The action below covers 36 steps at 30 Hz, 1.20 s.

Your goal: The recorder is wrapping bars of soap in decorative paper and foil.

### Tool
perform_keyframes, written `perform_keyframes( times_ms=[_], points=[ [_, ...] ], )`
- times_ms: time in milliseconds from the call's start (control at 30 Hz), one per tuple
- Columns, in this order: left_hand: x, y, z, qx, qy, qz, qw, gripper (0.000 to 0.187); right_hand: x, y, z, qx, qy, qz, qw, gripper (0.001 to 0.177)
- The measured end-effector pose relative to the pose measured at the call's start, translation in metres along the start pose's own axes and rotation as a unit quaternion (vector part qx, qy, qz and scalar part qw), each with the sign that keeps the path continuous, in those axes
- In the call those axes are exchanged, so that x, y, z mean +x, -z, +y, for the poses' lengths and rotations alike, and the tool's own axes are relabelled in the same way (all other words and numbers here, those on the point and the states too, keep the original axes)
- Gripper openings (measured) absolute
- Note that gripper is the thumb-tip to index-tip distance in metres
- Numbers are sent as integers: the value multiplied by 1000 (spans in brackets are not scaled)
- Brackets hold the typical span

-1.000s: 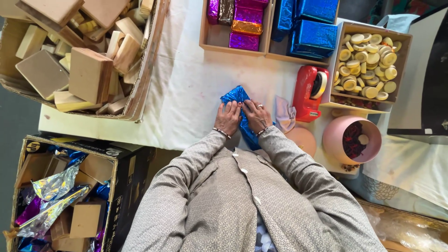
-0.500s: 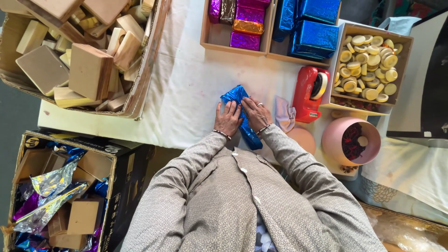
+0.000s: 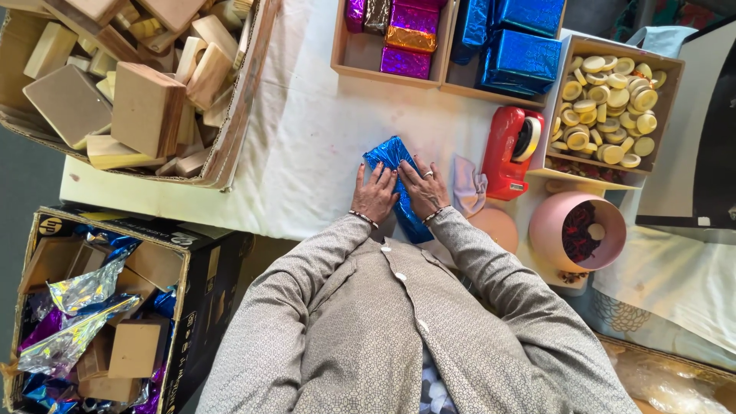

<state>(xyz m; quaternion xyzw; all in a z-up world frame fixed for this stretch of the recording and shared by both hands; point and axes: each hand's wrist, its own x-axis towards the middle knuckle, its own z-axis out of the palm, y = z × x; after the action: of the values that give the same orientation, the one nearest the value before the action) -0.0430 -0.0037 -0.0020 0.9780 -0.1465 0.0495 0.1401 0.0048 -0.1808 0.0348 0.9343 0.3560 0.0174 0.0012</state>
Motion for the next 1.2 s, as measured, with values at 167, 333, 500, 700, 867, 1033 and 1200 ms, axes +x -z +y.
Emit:
perform_keyframes(
  times_ms=[167,333,500,700,867,1033,1200],
  points=[
    [-1,-4,-2,-15,3,6,1000,62,-4,-2,0,43,-13,-10,999,60],
    [0,-6,-4,3,-15,-2,1000,64,-7,-3,-1,70,-23,10,997,59],
    [-3,-9,-5,37,-34,-9,999,62,-12,-4,-3,67,-10,13,998,57],
    [-1,-1,-3,-27,-18,-22,999,61,-16,1,-5,55,-2,32,998,55],
    [1,-1,-8,2,-39,-16,999,58,-14,1,-5,93,-12,34,995,55],
    [-1,-5,-8,16,-58,-26,998,61,-15,10,-8,182,-33,55,981,57],
    [4,12,-7,-9,-49,-32,998,75,-21,-7,-10,265,-79,92,956,43]
  ],
)
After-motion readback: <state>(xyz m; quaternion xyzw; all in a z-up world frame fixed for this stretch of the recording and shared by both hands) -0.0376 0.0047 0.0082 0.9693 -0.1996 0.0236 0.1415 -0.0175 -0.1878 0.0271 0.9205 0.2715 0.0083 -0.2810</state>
